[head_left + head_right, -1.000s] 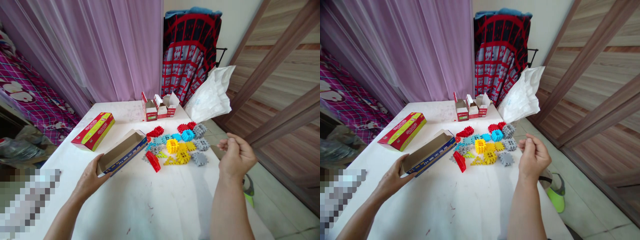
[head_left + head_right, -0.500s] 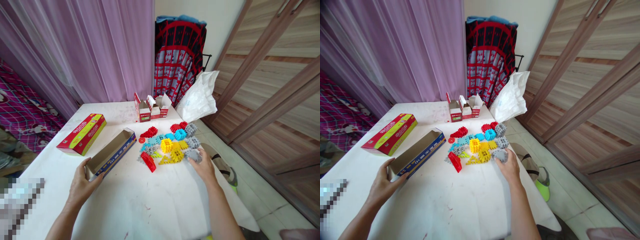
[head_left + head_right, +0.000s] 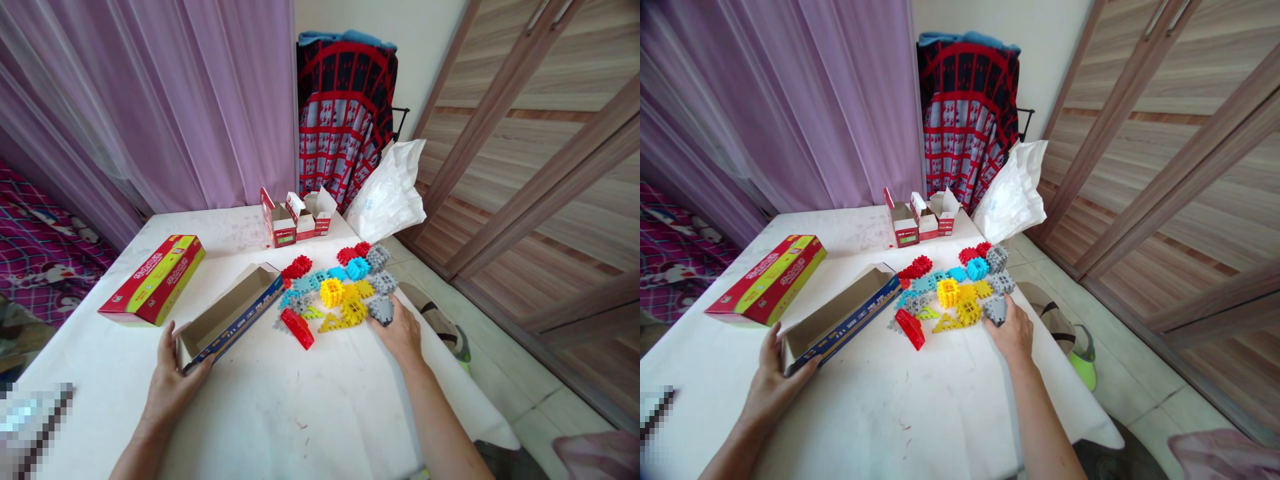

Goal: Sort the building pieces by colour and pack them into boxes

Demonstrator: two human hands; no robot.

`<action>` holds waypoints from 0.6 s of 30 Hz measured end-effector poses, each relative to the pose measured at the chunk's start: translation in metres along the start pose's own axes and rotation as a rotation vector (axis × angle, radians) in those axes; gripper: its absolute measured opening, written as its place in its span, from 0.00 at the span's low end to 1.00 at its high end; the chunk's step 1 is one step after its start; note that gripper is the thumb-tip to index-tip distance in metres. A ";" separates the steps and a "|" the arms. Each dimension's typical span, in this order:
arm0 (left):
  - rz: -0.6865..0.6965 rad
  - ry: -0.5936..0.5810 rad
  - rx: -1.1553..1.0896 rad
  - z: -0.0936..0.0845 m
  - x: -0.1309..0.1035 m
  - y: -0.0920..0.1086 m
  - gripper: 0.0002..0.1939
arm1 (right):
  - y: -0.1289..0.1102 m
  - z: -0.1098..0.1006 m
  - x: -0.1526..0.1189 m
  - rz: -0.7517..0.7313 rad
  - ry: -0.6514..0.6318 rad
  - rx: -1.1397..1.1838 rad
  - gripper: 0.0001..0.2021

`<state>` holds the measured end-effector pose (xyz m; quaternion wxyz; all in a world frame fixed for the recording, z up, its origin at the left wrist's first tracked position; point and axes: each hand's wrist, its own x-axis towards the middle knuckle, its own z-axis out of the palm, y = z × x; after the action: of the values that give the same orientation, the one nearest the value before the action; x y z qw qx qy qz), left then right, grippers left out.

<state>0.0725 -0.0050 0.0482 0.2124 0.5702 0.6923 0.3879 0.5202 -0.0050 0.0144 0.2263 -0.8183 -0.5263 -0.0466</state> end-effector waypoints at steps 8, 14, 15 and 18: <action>0.012 -0.036 -0.109 0.002 0.003 -0.010 0.41 | 0.004 0.005 0.000 -0.008 0.012 -0.031 0.33; 0.013 -0.058 -0.144 0.002 0.003 -0.011 0.40 | 0.002 0.002 -0.001 0.010 0.016 -0.067 0.35; 0.012 -0.065 -0.143 0.002 0.002 -0.012 0.40 | 0.001 0.001 -0.002 0.018 0.014 -0.077 0.35; 0.005 -0.072 -0.136 0.003 0.001 -0.012 0.40 | 0.000 0.000 -0.002 0.023 0.016 -0.087 0.33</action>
<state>0.0666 -0.0033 0.0372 0.2745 0.5699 0.6546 0.4138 0.5196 -0.0072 0.0140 0.1953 -0.8329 -0.5126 -0.0732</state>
